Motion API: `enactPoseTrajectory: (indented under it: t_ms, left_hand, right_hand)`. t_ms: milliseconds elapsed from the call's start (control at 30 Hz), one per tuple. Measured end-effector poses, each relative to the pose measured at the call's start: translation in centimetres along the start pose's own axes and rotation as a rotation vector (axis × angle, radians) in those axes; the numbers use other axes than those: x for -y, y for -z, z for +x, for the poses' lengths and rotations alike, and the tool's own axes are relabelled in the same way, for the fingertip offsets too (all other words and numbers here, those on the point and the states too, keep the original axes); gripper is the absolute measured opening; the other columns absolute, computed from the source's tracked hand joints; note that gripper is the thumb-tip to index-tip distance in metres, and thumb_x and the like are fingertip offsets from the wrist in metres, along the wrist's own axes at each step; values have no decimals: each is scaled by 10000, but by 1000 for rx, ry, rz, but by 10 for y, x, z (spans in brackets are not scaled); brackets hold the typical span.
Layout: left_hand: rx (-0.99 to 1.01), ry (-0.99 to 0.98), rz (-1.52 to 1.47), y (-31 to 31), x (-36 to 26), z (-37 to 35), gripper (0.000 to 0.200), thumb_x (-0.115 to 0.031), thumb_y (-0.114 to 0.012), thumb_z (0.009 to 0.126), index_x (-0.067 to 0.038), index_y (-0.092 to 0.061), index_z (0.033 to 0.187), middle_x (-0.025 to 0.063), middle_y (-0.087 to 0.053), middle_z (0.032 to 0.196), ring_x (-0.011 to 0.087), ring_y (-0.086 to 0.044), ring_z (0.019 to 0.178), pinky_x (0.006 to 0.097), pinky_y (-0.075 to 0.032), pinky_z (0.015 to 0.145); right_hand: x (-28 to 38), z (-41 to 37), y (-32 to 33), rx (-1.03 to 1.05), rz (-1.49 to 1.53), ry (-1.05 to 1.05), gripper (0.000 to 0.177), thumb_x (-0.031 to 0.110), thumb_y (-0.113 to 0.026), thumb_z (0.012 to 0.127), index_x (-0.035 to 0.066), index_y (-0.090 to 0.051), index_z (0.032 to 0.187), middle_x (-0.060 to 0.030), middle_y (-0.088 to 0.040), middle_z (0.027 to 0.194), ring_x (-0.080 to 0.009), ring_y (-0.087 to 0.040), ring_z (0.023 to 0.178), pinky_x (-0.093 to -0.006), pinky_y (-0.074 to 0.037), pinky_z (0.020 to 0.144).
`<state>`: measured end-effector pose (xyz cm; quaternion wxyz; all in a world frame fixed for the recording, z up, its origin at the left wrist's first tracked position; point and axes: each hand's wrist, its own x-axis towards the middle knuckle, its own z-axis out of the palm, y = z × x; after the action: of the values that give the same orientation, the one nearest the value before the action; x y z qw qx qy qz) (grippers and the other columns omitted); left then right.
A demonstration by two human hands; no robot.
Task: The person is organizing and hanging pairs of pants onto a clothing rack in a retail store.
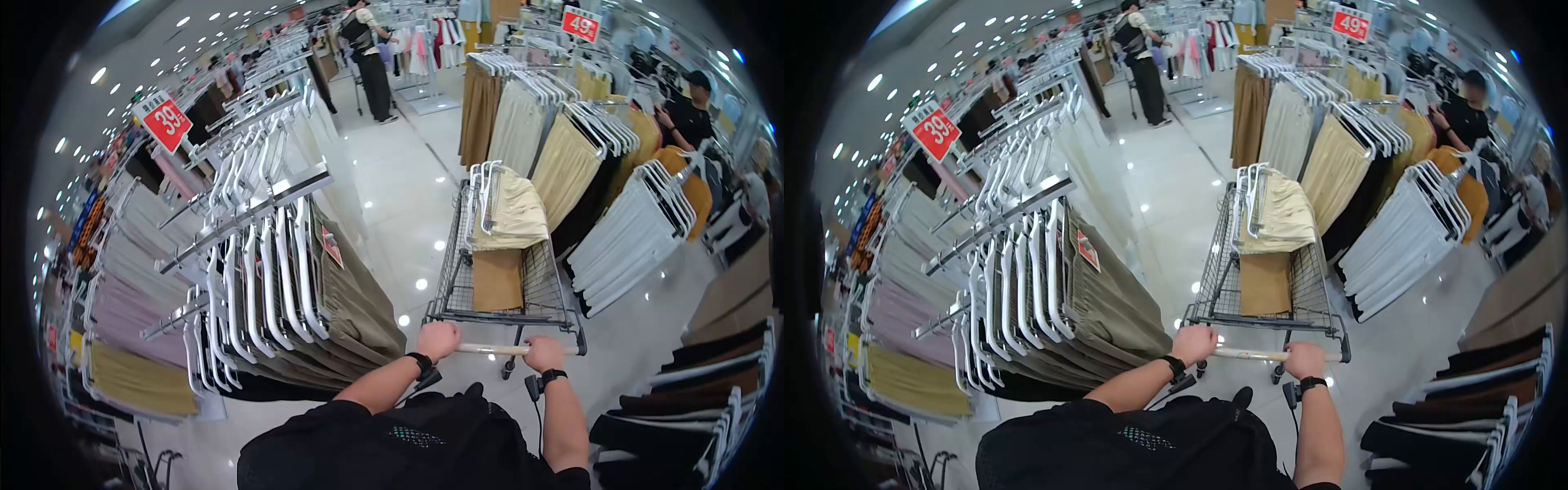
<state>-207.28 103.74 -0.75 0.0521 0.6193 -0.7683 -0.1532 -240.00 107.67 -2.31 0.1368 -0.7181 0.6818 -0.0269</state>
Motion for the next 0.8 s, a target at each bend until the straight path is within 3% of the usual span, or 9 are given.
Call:
enactPoseTrajectory:
  t_ms: [100, 167, 500, 733, 800]
  left_hand:
    - [7, 100, -3, 11, -16, 24, 441, -390, -519, 1009, -69, -779, 855, 182, -752, 829, 394, -735, 827, 529, -578, 781]
    - [-46, 132, -8, 10, -8, 47, 431, -390, -526, 1003, -74, -781, 860, 179, -753, 836, 393, -734, 833, 535, -576, 776]
    - [-104, 297, 46, 41, 29, 165, 397, -390, -527, 1009, -101, -777, 902, 172, -753, 849, 400, -727, 811, 537, -575, 763]
    - [-268, 340, -24, 71, 55, 272, 395, -356, -548, 991, -77, -769, 820, 163, -754, 814, 387, -731, 779, 515, -580, 749]
    - [-226, 366, -51, 76, 60, 304, 394, -357, -543, 992, -79, -774, 832, 164, -757, 824, 387, -733, 791, 516, -581, 759]
  right_hand:
    - [-26, 39, -4, -26, 91, 80, 275, 239, -739, 789, 182, -820, 1045, -102, -784, 988, -323, -731, 978, -451, -574, 884]
    - [-18, 75, 13, -53, 57, 107, 253, 173, -715, 790, 176, -813, 1023, -87, -775, 1010, -308, -725, 987, -452, -574, 860]
    - [0, 243, 47, 30, 12, 244, 295, 163, -696, 808, 200, -813, 1076, -88, -783, 1022, -313, -731, 999, -453, -576, 869]
    - [9, 385, 62, 66, -25, 302, 282, 224, -758, 771, 208, -814, 1048, -91, -783, 1019, -319, -735, 982, -455, -581, 847]
    - [7, 425, 69, 91, -66, 326, 269, 242, -750, 791, 222, -816, 1051, -91, -783, 1022, -315, -733, 993, -454, -582, 855]
